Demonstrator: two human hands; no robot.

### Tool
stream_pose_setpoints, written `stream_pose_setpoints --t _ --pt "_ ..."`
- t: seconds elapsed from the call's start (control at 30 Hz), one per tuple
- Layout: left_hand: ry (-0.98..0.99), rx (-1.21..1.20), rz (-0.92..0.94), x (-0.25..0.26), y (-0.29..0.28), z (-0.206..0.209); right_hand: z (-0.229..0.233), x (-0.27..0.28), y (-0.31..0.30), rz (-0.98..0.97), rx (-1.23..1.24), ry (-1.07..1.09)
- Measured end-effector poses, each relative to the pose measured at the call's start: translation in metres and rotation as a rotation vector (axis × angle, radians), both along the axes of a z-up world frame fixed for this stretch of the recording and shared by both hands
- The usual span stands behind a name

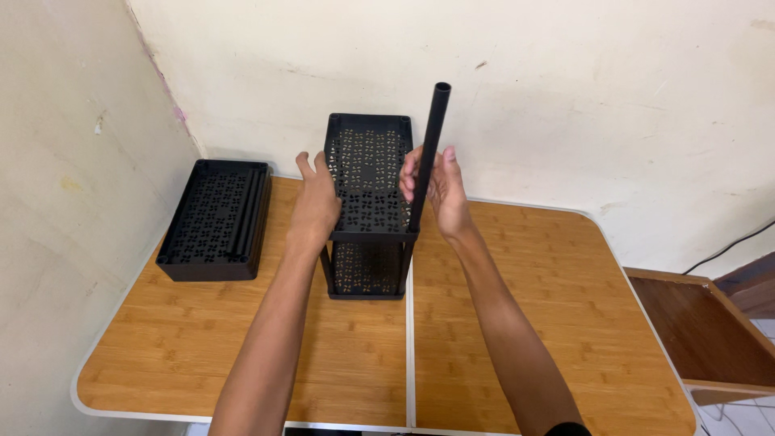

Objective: The person inserts black cylindrical rods into the corner holes of two stacked perforated black plastic trays on a wooden table. The person repeatedly adjusts the rods and repositions the trays to align the holes, then inserts a second rod into the opposite corner.

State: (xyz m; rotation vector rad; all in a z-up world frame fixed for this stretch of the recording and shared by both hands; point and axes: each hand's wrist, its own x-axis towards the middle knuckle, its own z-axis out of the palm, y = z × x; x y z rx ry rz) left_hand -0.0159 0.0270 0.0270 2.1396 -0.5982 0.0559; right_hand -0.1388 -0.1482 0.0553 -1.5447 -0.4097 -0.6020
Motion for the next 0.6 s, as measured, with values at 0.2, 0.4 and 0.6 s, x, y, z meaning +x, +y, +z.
stream_pose_setpoints --t 0.2,0.4,0.6 --pt "-0.425 0.012 -0.115 0.007 0.026 -0.005 0.001 0.011 0.004 -0.312 -0.575 0.144" --pt "-0.394 0.136 -0.169 0.003 0.040 0.003 0.008 0.008 0.004 -0.451 -1.119 0.169" --pt "-0.348 0.027 -0.261 -0.004 0.035 0.015 0.024 -0.009 -0.016 -0.257 -1.239 0.508"
